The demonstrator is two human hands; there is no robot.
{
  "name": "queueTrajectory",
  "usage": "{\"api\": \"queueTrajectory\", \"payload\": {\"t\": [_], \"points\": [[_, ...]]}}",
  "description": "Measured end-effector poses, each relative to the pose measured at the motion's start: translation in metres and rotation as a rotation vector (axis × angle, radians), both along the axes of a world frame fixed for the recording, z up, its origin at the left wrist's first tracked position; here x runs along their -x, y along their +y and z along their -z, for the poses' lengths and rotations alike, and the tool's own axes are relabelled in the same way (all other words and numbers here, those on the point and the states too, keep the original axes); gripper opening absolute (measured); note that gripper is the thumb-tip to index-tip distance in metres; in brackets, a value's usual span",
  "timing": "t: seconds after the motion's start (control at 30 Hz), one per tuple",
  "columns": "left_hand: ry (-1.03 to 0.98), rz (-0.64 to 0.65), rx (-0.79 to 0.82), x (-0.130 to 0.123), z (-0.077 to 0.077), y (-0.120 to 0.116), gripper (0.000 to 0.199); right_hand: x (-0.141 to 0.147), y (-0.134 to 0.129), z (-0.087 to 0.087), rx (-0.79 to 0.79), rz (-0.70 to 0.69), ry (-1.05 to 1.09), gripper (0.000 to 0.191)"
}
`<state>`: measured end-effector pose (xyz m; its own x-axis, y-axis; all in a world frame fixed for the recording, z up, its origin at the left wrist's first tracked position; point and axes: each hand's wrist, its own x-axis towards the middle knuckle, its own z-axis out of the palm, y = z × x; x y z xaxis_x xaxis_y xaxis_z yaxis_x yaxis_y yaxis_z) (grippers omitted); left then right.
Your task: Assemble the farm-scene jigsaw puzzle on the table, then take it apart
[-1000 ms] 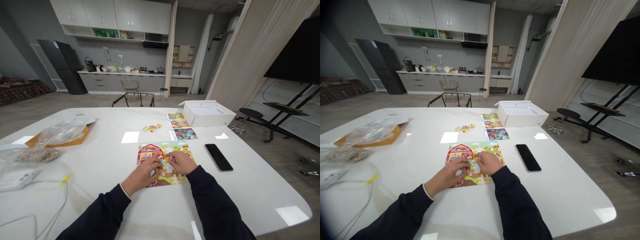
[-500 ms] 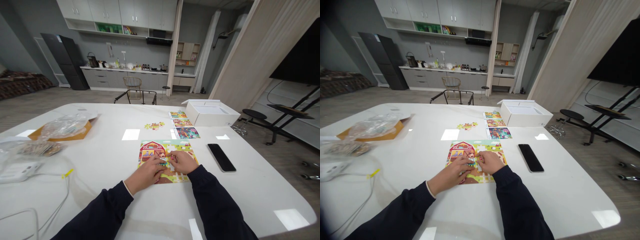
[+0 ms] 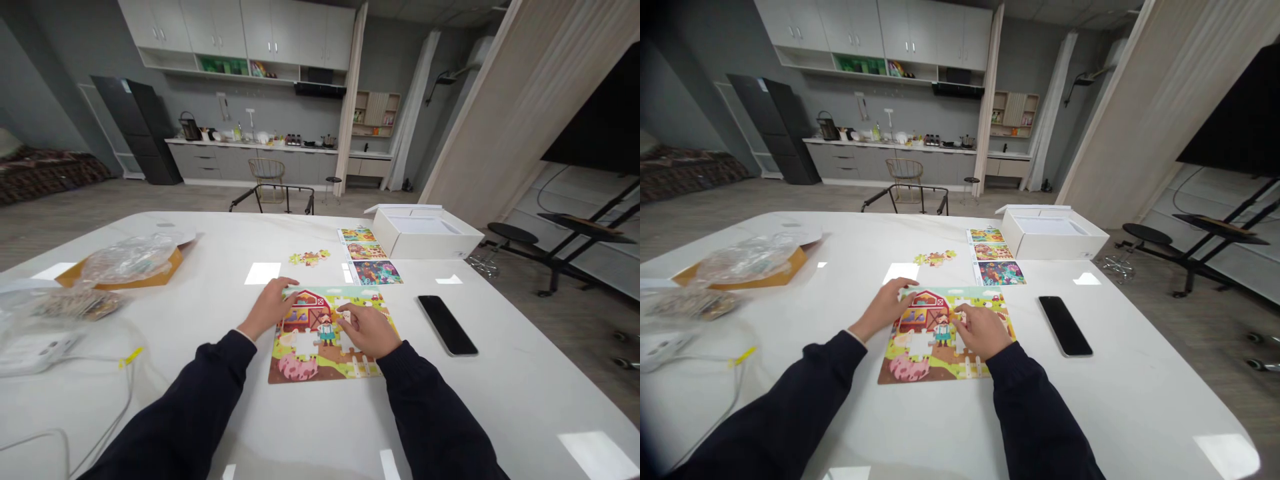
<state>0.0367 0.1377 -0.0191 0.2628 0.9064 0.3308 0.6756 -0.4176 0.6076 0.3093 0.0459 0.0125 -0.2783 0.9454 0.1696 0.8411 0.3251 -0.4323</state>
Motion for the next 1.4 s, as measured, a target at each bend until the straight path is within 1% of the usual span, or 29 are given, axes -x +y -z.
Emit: {"api": "queueTrajectory", "payload": {"t": [0.07,0.13,0.23,0.33,0.4,0.5,0.57,0.7,0.77,0.83,0.9,0.97,1.0,1.07,1.13,1.17,1.23,1.3,1.4], "points": [[-0.003,-0.078,0.030,0.009,0.005,0.039,0.033,0.000,0.000,-0.001,-0.016,0.019,-0.010,0.026],[-0.008,-0.119,0.047,0.013,0.009,0.071,0.037,-0.001,0.000,-0.001,-0.014,0.022,-0.015,0.025],[-0.003,-0.156,0.058,0.008,0.015,0.102,0.046,-0.002,0.000,0.001,-0.019,0.022,-0.010,0.023],[0.014,-0.158,0.058,0.001,0.020,0.121,0.052,-0.002,0.000,0.001,-0.028,0.037,-0.007,0.022],[0.022,-0.158,0.055,-0.002,0.022,0.129,0.052,-0.002,0.000,0.000,-0.032,0.041,-0.008,0.022],[0.017,-0.178,0.042,-0.004,0.023,0.135,0.041,-0.002,0.000,0.000,-0.043,0.035,-0.011,0.023],[0.002,-0.199,0.029,-0.002,0.022,0.134,0.033,-0.002,0.000,0.000,-0.048,0.039,-0.014,0.022],[-0.017,-0.235,-0.015,0.008,0.013,0.122,0.035,-0.004,0.002,0.003,-0.059,0.071,-0.017,0.021],[-0.060,-0.229,-0.070,0.013,0.006,0.107,0.037,-0.006,0.004,0.006,-0.077,0.094,0.000,0.022],[-0.157,-0.170,-0.115,0.013,-0.004,0.085,0.038,-0.008,0.007,0.008,-0.119,0.128,0.052,0.024],[-0.271,-0.055,-0.090,0.004,-0.015,0.056,0.039,-0.010,0.010,0.009,-0.207,0.172,0.156,0.026],[-0.345,0.099,0.016,-0.013,-0.029,0.024,0.040,-0.011,0.012,0.009,-0.291,0.207,0.300,0.027],[-0.362,0.202,0.084,-0.023,-0.036,0.009,0.039,-0.011,0.012,0.009,-0.301,0.219,0.385,0.029],[-0.348,0.428,0.193,-0.046,-0.049,-0.016,0.038,-0.010,0.014,0.009,-0.222,0.218,0.589,0.035],[-0.335,0.564,0.209,-0.067,-0.059,-0.030,0.036,-0.010,0.016,0.010,-0.080,0.196,0.809,0.042],[-0.322,0.598,0.196,-0.076,-0.061,-0.034,0.036,-0.009,0.018,0.011,-0.026,0.192,0.904,0.045],[-0.311,0.592,0.132,-0.090,-0.061,-0.036,0.041,-0.010,0.021,0.012,0.011,0.232,1.041,0.047],[-0.309,0.545,0.040,-0.099,-0.057,-0.036,0.046,-0.012,0.023,0.014,0.004,0.315,1.117,0.050],[-0.293,0.502,-0.083,-0.105,-0.051,-0.037,0.042,-0.015,0.024,0.016,0.020,0.375,1.169,0.053]]}}
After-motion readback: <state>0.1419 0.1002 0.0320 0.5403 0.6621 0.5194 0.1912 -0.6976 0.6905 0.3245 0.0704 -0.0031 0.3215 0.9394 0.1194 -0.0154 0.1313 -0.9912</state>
